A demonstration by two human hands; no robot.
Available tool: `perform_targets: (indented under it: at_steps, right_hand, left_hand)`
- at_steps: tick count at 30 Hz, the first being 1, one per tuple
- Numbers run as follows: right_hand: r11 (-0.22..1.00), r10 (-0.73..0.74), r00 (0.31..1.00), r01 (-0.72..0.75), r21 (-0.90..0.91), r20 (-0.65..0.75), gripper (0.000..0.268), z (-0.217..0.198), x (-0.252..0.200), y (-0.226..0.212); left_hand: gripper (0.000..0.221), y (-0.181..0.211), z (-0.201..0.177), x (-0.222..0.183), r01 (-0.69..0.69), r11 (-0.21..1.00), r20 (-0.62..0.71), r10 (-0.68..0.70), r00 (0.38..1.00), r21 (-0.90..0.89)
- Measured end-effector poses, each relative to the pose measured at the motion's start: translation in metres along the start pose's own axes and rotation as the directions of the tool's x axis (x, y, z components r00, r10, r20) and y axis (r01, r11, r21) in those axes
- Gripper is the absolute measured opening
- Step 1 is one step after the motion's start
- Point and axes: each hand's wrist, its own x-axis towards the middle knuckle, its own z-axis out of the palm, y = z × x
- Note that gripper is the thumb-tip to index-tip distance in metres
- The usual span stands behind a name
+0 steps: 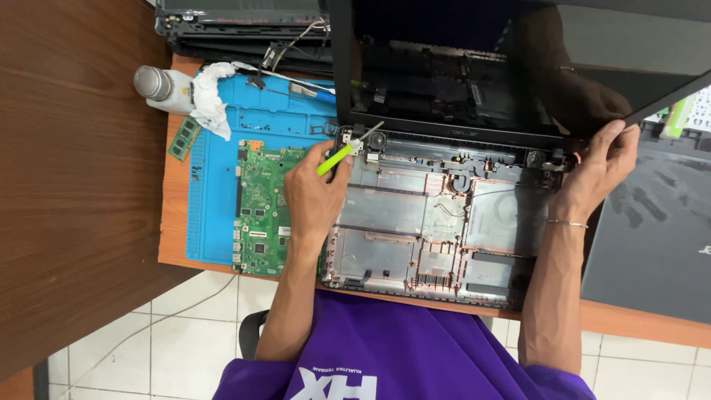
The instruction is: The person installs a green motherboard into a laptop chassis. They use a yellow screwdriver to secure the board with screws and connect internal cables. The person briefly closes the laptop lid and uses a green marker on the exterior before continuing the internal assembly.
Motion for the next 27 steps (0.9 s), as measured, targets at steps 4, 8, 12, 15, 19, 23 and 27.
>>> perform_targets:
  at_steps: [4,8,12,15,19,23,27]
  right_hand:
    - [0.992,0.088,0.993,-0.08,0.102,-0.074,0.037,-0.008,0.006,0.018]
    - [0.992,0.081,0.991,-0.071,0.102,-0.102,0.04,-0.011,0.009,0.034]
    - [0.989,0.054,0.994,-0.041,0.139,-0.095,0.042,-0.013,0.008,0.043]
    - [0.985,0.049,0.995,-0.034,0.17,-0.084,0.043,-0.015,0.008,0.048]
    - [0.978,0.092,0.991,-0.071,0.196,-0.102,0.04,-0.019,0.009,0.053]
    - [0.977,0.123,0.983,-0.096,0.193,-0.133,0.041,-0.015,0.009,0.048]
    - [0.98,0.144,0.979,-0.121,0.157,-0.146,0.046,-0.011,0.009,0.039]
  left_hand:
    - [0.033,-0.004,0.002,-0.001,-0.042,0.998,-0.035,0.041,0.999,-0.049]
    - [0.032,-0.005,0.001,-0.001,-0.002,0.999,-0.023,0.002,1.0,-0.04]
    - [0.033,-0.005,0.001,-0.003,-0.006,1.0,-0.026,0.006,1.0,-0.005]
    - [0.032,-0.004,0.002,-0.004,-0.015,1.0,-0.028,0.015,0.999,0.009]
    - [0.033,-0.005,0.004,-0.005,-0.051,0.998,-0.057,0.049,0.997,-0.043]
    - [0.039,-0.006,0.006,-0.006,-0.097,0.989,-0.086,0.088,0.992,-0.111]
    - [0.038,-0.007,0.008,-0.004,-0.063,0.997,-0.085,0.058,0.995,-0.052]
